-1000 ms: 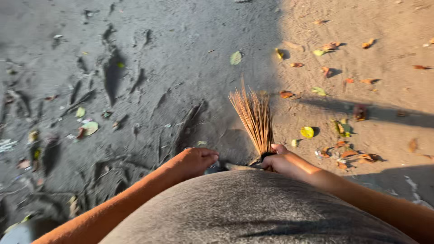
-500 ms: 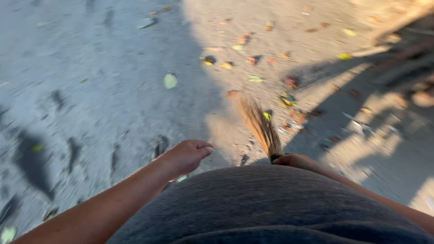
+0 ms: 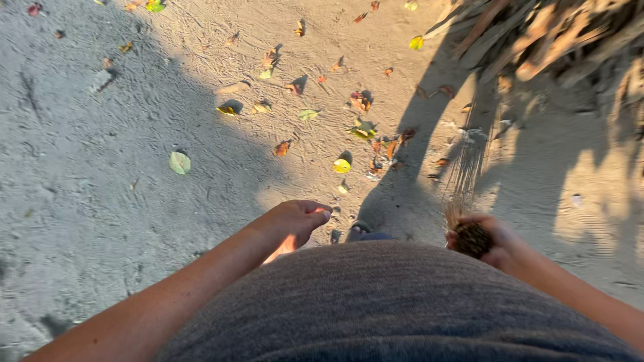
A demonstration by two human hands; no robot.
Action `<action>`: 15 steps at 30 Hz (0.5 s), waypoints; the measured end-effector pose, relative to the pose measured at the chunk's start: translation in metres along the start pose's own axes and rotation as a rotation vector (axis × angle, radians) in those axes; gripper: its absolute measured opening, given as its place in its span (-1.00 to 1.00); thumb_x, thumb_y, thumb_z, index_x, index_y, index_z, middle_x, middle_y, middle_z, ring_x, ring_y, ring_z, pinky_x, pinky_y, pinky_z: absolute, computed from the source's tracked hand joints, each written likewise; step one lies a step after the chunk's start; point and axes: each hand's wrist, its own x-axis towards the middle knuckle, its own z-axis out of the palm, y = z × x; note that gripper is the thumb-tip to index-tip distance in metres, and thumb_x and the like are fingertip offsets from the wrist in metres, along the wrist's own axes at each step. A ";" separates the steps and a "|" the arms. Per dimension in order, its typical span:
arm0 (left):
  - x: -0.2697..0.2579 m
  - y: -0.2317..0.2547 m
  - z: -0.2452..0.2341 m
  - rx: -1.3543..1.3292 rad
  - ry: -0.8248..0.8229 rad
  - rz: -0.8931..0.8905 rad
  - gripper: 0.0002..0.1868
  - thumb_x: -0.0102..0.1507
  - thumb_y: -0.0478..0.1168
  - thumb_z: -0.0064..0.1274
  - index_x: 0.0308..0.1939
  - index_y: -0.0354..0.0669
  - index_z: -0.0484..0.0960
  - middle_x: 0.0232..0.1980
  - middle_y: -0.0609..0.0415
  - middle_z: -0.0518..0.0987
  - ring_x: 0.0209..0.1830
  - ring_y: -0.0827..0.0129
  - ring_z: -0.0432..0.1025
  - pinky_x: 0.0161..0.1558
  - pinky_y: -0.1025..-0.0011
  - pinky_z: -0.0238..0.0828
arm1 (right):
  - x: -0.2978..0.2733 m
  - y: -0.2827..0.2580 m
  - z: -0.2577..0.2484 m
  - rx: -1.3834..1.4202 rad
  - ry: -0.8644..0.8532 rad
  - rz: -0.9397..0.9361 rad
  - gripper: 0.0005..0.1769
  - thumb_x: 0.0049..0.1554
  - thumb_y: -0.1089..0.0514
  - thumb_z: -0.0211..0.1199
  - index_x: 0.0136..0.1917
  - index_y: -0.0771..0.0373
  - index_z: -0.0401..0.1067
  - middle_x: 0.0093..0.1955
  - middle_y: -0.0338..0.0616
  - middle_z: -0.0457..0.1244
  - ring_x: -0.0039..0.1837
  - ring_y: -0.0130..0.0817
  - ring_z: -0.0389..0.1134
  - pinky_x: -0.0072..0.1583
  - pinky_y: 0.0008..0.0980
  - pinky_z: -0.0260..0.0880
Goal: The person sweeps an outdoor area using a bundle of sticks as a broom, gathering leaves and debris into a pile.
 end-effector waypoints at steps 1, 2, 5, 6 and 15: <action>0.008 0.004 -0.004 0.011 0.004 -0.018 -0.49 0.35 0.14 -0.04 0.32 0.13 0.61 -0.01 -0.54 0.58 -0.29 0.19 0.40 -0.12 0.26 0.41 | 0.018 -0.002 0.024 0.108 -0.064 0.100 -0.62 0.11 0.16 0.20 0.14 0.33 0.21 -0.13 0.06 0.26 -0.17 -0.18 0.37 -0.17 -0.27 0.52; 0.018 0.008 -0.006 -0.056 0.011 -0.001 -0.49 0.32 0.11 -0.02 0.30 0.10 0.61 0.02 -0.26 0.64 -0.25 0.29 0.44 -0.14 0.30 0.43 | 0.034 -0.008 0.053 0.216 -0.127 0.200 -0.68 0.04 0.14 0.24 0.04 0.27 0.31 -0.19 -0.04 0.26 -0.21 -0.19 0.36 -0.21 -0.29 0.50; 0.046 0.028 -0.016 -0.103 0.005 -0.059 -0.50 0.35 0.07 0.01 0.33 0.04 0.62 0.11 -0.36 0.54 -0.23 0.25 0.33 -0.16 0.24 0.31 | 0.050 -0.033 0.159 0.266 -0.322 0.285 -0.74 0.04 0.19 0.27 -0.04 0.24 0.28 -0.23 -0.03 0.24 -0.22 -0.17 0.35 -0.20 -0.25 0.51; 0.056 0.040 -0.020 -0.106 -0.005 -0.111 -0.50 0.40 0.05 0.02 0.37 0.02 0.64 0.17 -0.74 0.38 -0.27 0.10 0.16 -0.17 0.14 0.15 | 0.043 -0.047 0.182 0.244 -0.346 0.320 -0.70 0.04 0.18 0.24 0.01 0.26 0.24 -0.21 0.01 0.25 -0.22 -0.15 0.36 -0.20 -0.27 0.51; 0.130 0.212 -0.056 0.177 -0.041 0.149 -0.52 0.33 0.08 -0.08 0.27 0.07 0.60 0.28 0.00 0.62 0.30 0.20 0.48 0.23 0.30 0.38 | -0.028 -0.170 0.086 -0.082 -0.300 0.072 -0.43 0.03 0.15 0.23 0.28 0.31 0.20 -0.15 0.05 0.32 -0.30 -0.30 0.38 -0.31 -0.32 0.50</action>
